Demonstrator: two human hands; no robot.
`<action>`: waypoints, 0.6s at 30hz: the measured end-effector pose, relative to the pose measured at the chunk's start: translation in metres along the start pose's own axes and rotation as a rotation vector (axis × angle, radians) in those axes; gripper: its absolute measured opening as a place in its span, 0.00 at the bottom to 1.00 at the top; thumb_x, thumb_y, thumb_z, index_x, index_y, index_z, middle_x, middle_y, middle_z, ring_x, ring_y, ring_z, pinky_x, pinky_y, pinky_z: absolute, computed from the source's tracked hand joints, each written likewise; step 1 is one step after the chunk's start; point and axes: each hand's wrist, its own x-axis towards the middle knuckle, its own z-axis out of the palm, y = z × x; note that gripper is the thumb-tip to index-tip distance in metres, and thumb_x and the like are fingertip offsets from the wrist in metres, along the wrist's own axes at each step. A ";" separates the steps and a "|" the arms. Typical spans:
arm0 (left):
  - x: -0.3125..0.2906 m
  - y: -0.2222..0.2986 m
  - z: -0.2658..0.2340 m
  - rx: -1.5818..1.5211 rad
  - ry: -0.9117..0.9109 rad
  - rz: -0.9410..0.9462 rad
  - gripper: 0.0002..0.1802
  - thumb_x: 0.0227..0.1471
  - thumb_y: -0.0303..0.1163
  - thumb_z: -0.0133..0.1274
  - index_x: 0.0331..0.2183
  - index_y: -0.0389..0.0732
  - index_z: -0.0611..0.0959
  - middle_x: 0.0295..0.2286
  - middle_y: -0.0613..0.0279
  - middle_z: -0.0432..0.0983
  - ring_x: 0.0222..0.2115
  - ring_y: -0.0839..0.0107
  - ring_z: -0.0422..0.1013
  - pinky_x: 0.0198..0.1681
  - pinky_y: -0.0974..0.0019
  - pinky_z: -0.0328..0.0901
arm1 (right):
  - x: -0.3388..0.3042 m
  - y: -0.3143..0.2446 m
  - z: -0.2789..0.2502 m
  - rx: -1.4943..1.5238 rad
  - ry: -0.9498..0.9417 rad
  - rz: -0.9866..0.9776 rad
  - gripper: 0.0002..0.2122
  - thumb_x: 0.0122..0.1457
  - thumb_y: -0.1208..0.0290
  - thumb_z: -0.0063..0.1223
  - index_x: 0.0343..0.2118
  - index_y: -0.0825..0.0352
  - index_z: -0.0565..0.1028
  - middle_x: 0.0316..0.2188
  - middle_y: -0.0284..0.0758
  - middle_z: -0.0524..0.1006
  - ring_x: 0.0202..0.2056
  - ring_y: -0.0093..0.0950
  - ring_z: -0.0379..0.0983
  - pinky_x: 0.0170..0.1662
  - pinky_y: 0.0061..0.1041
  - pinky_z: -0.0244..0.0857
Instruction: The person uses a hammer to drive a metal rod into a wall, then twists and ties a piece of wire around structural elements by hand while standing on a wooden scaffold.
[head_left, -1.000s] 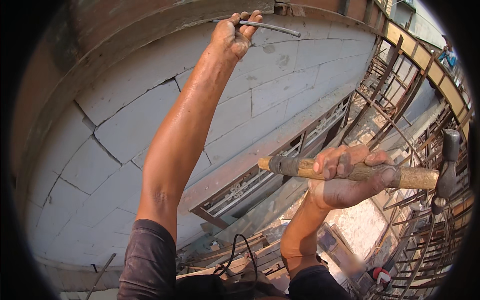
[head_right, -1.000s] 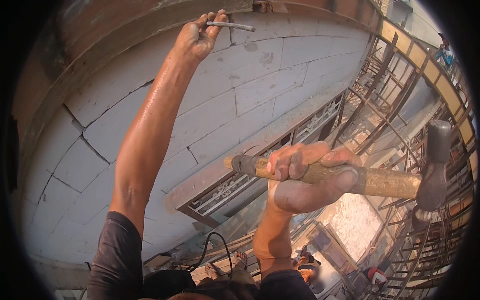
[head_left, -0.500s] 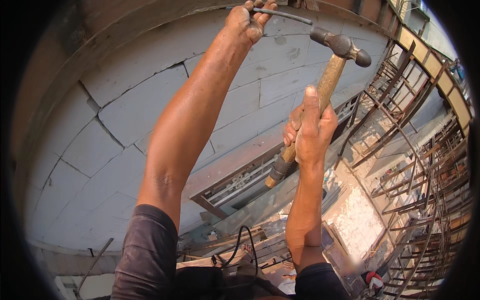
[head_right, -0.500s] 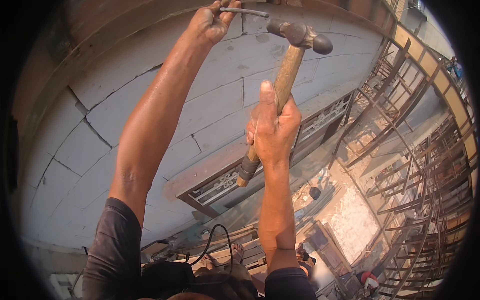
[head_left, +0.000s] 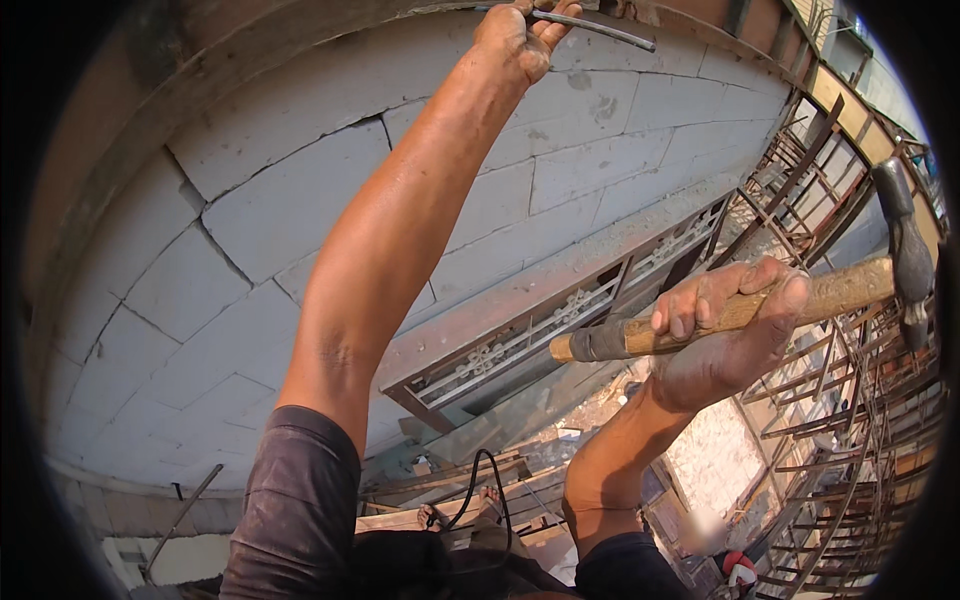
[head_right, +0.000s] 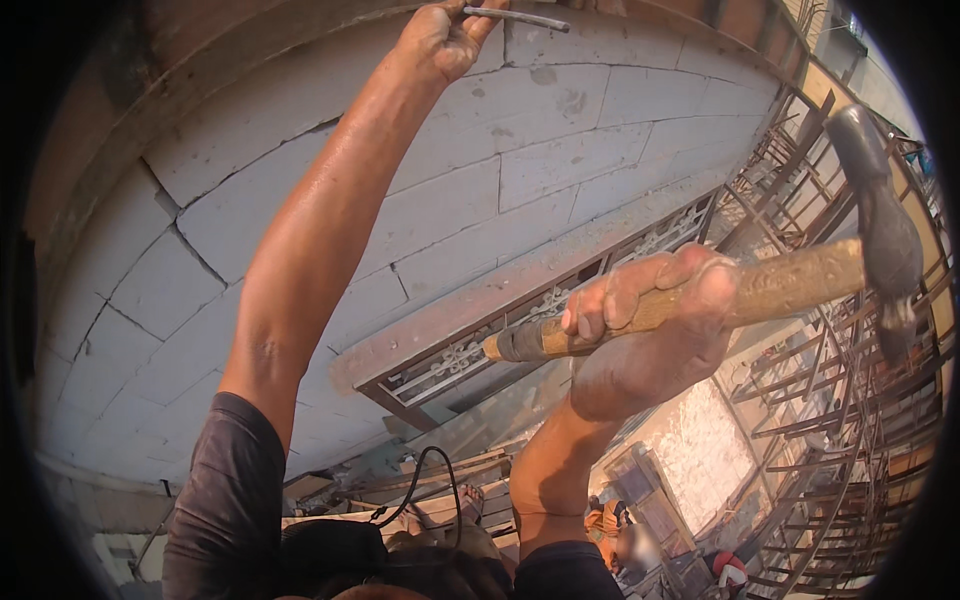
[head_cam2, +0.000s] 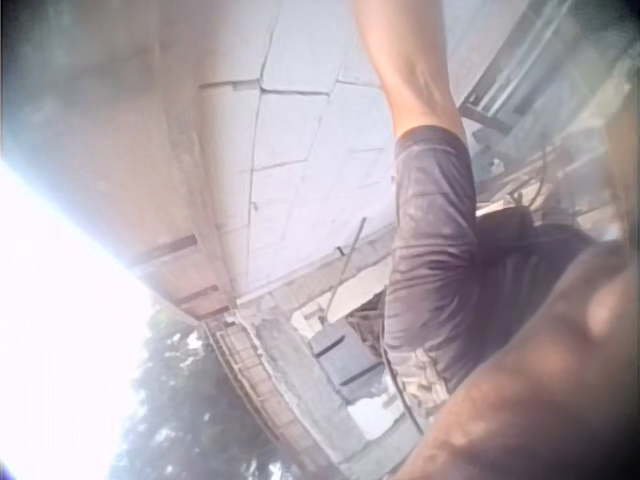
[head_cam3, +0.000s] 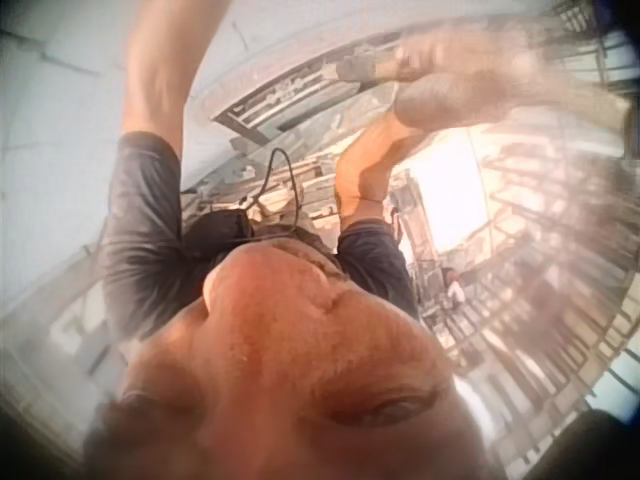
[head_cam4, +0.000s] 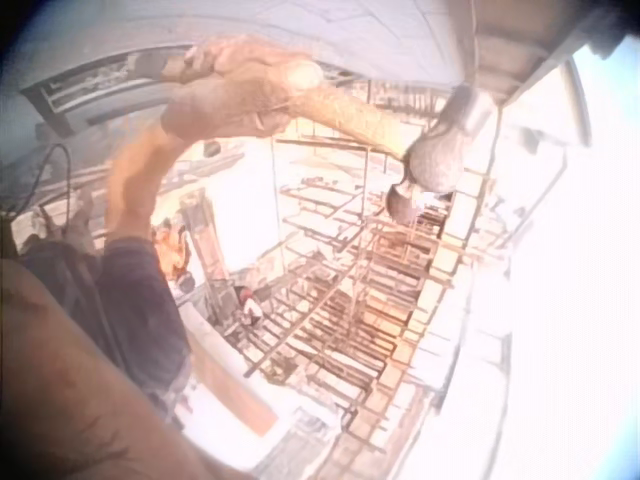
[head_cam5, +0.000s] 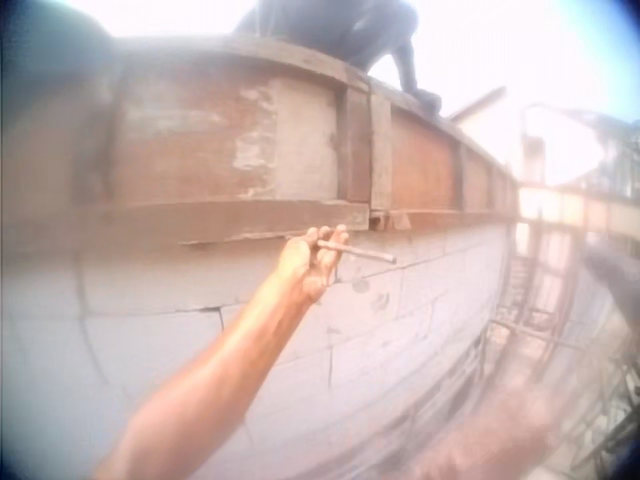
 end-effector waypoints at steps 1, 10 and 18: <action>0.000 -0.002 0.001 -0.007 -0.009 -0.014 0.11 0.70 0.26 0.38 0.49 0.28 0.66 0.48 0.46 0.66 0.52 0.50 0.73 0.55 0.51 0.77 | 0.007 -0.008 -0.014 0.186 -0.164 -0.163 0.24 0.69 0.43 0.37 0.22 0.57 0.63 0.13 0.30 0.63 0.15 0.24 0.66 0.21 0.33 0.67; 0.012 0.015 -0.023 0.081 -0.042 0.091 0.13 0.70 0.29 0.42 0.47 0.28 0.67 0.44 0.51 0.67 0.50 0.52 0.73 0.55 0.52 0.77 | -0.016 -0.011 0.030 0.004 0.211 0.075 0.22 0.68 0.44 0.47 0.31 0.62 0.66 0.12 0.28 0.62 0.09 0.22 0.58 0.13 0.25 0.58; 0.019 0.005 -0.023 0.077 -0.077 0.128 0.14 0.70 0.27 0.41 0.51 0.28 0.64 0.47 0.50 0.65 0.53 0.50 0.71 0.55 0.49 0.76 | 0.011 0.005 0.028 0.036 -0.147 0.312 0.22 0.72 0.51 0.39 0.23 0.61 0.63 0.11 0.31 0.64 0.09 0.24 0.60 0.13 0.24 0.60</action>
